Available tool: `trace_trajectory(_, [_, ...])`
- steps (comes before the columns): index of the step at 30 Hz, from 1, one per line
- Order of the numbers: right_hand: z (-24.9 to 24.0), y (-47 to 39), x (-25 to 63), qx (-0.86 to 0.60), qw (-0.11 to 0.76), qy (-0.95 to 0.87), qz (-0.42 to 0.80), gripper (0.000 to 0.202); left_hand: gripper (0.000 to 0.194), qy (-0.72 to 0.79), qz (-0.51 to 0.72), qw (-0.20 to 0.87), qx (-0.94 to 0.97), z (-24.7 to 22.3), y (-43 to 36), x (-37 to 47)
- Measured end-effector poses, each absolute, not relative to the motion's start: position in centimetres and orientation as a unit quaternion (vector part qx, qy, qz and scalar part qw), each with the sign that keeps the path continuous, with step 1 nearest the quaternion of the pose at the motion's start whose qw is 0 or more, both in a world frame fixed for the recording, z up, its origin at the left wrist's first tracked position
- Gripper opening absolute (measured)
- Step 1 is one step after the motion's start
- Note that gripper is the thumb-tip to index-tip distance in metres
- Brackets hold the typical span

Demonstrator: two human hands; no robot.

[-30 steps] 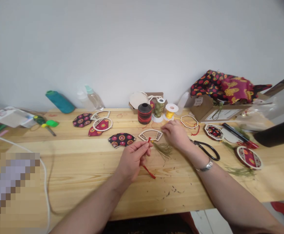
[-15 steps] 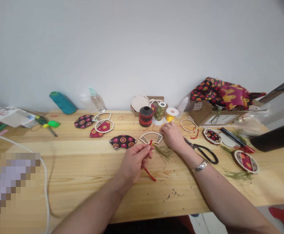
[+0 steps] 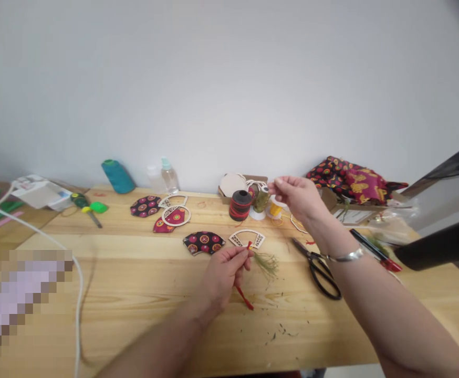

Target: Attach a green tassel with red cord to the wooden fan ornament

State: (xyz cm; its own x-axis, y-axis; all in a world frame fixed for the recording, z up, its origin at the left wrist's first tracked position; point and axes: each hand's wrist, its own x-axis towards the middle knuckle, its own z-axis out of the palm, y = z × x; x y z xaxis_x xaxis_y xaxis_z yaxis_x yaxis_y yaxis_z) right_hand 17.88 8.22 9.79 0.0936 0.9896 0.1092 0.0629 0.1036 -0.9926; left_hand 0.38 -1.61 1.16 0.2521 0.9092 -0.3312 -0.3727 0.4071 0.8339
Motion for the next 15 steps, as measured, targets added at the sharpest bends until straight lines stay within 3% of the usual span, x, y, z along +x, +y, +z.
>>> trace_trajectory(8, [17.9, 11.3, 15.1, -0.44, 0.585, -0.531, 0.427, 0.015, 0.03, 0.425, 0.444, 0.717, 0.329, 1.4, -1.7, 0.1])
trace_trajectory(15, [23.7, 6.6, 14.5, -0.381, 0.606, -0.57, 0.404, 0.024, 0.028, 0.41, 0.448, 0.723, 0.33, 1.2, -1.8, 0.2])
